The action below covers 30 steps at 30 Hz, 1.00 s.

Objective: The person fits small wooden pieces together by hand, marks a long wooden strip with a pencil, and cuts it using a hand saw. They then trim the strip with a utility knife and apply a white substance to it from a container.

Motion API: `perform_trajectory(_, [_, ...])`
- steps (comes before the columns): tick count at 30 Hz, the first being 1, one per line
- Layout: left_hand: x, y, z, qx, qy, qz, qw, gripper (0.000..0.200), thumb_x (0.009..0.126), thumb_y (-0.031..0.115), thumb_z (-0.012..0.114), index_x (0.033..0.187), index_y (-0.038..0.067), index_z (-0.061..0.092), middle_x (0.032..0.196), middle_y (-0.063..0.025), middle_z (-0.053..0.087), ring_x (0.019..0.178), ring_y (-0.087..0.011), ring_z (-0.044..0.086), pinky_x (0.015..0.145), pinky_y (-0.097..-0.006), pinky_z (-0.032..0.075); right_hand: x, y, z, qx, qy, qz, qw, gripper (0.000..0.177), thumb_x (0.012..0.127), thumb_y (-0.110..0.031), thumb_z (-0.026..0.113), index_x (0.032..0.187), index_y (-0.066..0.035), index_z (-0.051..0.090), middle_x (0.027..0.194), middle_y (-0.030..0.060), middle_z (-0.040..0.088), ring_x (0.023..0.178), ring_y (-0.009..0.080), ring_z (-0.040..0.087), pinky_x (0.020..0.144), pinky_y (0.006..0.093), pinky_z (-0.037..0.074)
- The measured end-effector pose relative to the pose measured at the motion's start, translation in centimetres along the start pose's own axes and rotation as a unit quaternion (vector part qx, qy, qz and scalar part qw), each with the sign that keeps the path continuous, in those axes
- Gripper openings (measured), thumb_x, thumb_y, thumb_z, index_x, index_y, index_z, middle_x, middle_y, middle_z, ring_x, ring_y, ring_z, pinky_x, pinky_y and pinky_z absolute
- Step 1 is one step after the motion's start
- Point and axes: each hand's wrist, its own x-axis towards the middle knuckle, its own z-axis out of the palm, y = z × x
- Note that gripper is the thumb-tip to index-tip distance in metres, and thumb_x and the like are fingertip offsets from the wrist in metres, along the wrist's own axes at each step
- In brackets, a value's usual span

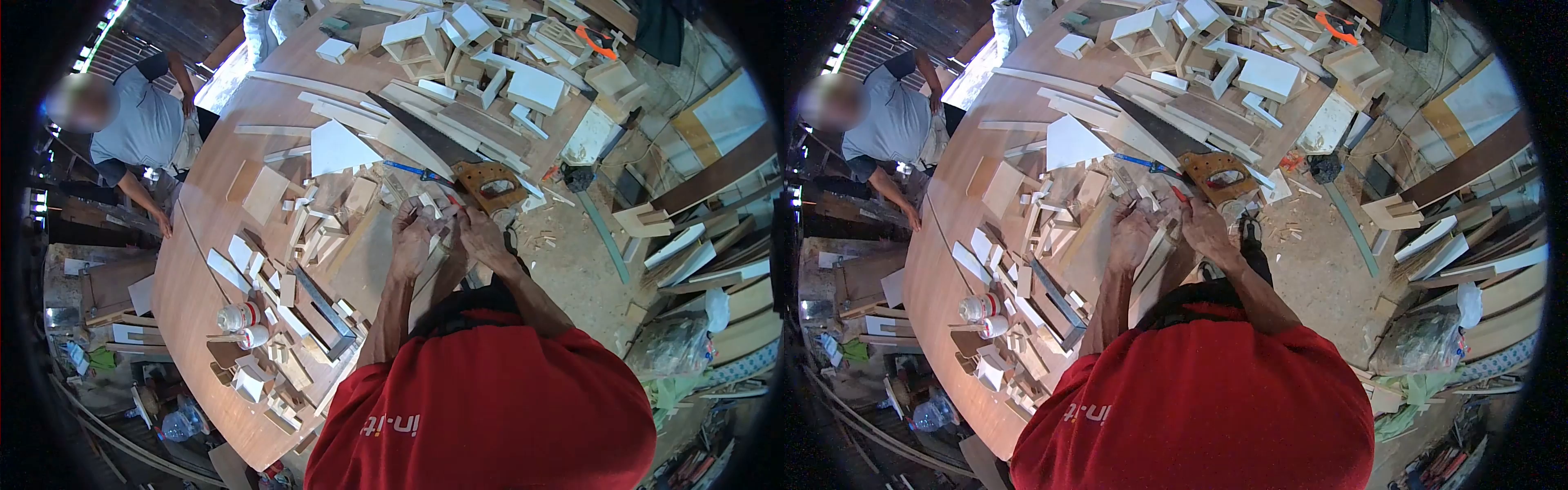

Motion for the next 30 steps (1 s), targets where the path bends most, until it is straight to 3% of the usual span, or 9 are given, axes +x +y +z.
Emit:
perform_trajectory(5, [0.1, -0.4, -0.7, -0.028, 0.021, 0.011, 0.999, 0.024, 0.094, -0.001, 0.049, 0.117, 0.003, 0.052, 0.108, -0.0097, 0.061, 0.105, -0.0322, 0.062, 0.096, -0.0458, 0.05, -0.6, -0.5, 1.2, -0.087, 0.034, -0.08, 0.992, 0.05, 0.085, -0.026, 0.06, 0.124, 0.002, 0.046, 0.107, 0.0288, 0.057, 0.093, 0.0439, 0.061, 0.081, 0.0474, 0.051])
perform_trajectory(8, [0.1, -0.5, -0.8, -0.049, 0.051, 0.007, 0.997, 0.008, 0.093, 0.0, 0.053, 0.099, 0.004, 0.054, 0.098, -0.0111, 0.064, 0.102, -0.036, 0.064, 0.09, -0.0433, 0.054, 0.1, 0.8, 3.0, -0.103, 0.024, -0.069, 0.992, 0.06, 0.079, -0.023, 0.065, 0.128, 0.002, 0.042, 0.119, 0.0312, 0.05, 0.091, 0.0453, 0.061, 0.079, 0.0479, 0.052])
perform_trajectory(14, [0.0, -0.4, -2.0, 0.073, 0.138, -0.042, 0.987, 0.012, 0.094, 0.002, 0.052, 0.102, 0.007, 0.059, 0.099, -0.0052, 0.064, 0.09, -0.0214, 0.065, 0.082, -0.0382, 0.054, 0.1, 0.2, 2.3, -0.155, -0.007, -0.056, 0.986, 0.059, 0.075, -0.015, 0.065, 0.127, 0.004, 0.042, 0.122, 0.0299, 0.045, 0.097, 0.0445, 0.06, 0.08, 0.0476, 0.053])
perform_trajectory(16, [-0.2, -0.7, -2.9, 0.081, 0.146, -0.041, 0.985, 0.01, 0.092, 0.003, 0.056, 0.099, 0.008, 0.061, 0.096, -0.0035, 0.064, 0.083, -0.016, 0.063, 0.074, -0.0331, 0.053, 0.0, 0.5, 2.6, -0.229, 0.063, -0.13, 0.963, 0.055, 0.079, -0.02, 0.066, 0.125, 0.001, 0.043, 0.112, 0.0236, 0.047, 0.095, 0.0415, 0.059, 0.078, 0.0444, 0.052])
perform_trajectory(20, [-0.2, -0.9, -2.8, 0.109, 0.142, -0.003, 0.984, 0.01, 0.091, 0.004, 0.058, 0.1, 0.009, 0.061, 0.093, -0.0024, 0.064, 0.083, -0.0149, 0.062, 0.072, -0.0314, 0.053, -0.6, -0.8, 1.7, -0.274, 0.117, -0.153, 0.942, 0.046, 0.08, -0.019, 0.065, 0.119, 0.001, 0.049, 0.111, 0.0222, 0.048, 0.093, 0.0395, 0.058, 0.078, 0.0441, 0.051])
perform_trajectory(23, [-0.5, -1.3, -3.1, 0.168, 0.19, 0.006, 0.967, 0.011, 0.09, 0.004, 0.059, 0.1, 0.009, 0.061, 0.09, -0.0019, 0.064, 0.08, -0.0135, 0.061, 0.068, -0.0289, 0.051, -1.0, -3.3, -0.1, -0.17, 0.15, -0.162, 0.96, 0.038, 0.08, -0.016, 0.064, 0.113, 0.0, 0.054, 0.115, 0.023, 0.05, 0.102, 0.0406, 0.055, 0.078, 0.0451, 0.051])
perform_trajectory(26, [-0.3, -1.7, -3.7, 0.17, 0.17, -0.002, 0.971, 0.011, 0.09, 0.003, 0.059, 0.1, 0.007, 0.062, 0.086, -0.0022, 0.063, 0.075, -0.0125, 0.06, 0.066, -0.0275, 0.05, -0.4, -3.9, 0.2, -0.084, 0.169, -0.201, 0.961, 0.024, 0.082, -0.015, 0.063, 0.102, -0.002, 0.061, 0.105, 0.0156, 0.057, 0.092, 0.0349, 0.059, 0.075, 0.0429, 0.051])
perform_trajectory(28, [-0.1, -2.3, -4.3, 0.206, 0.172, 0.025, 0.963, 0.01, 0.087, 0.002, 0.061, 0.097, 0.003, 0.062, 0.078, -0.0034, 0.064, 0.064, -0.0108, 0.058, 0.054, -0.0245, 0.046, -0.3, -4.5, 0.4, 0.044, 0.098, -0.201, 0.974, 0.016, 0.082, -0.014, 0.063, 0.095, -0.005, 0.064, 0.097, 0.0105, 0.06, 0.082, 0.0317, 0.061, 0.071, 0.0421, 0.051])
perform_trajectory(30, [0.0, -2.5, -4.5, 0.225, 0.181, 0.022, 0.957, 0.009, 0.087, 0.003, 0.061, 0.097, 0.002, 0.062, 0.078, -0.0037, 0.063, 0.063, -0.0103, 0.058, 0.054, -0.0243, 0.046, 0.3, -3.4, 1.3, 0.046, 0.092, -0.228, 0.968, 0.014, 0.082, -0.013, 0.063, 0.094, -0.006, 0.064, 0.095, 0.0114, 0.06, 0.081, 0.0316, 0.062, 0.068, 0.0423, 0.051])
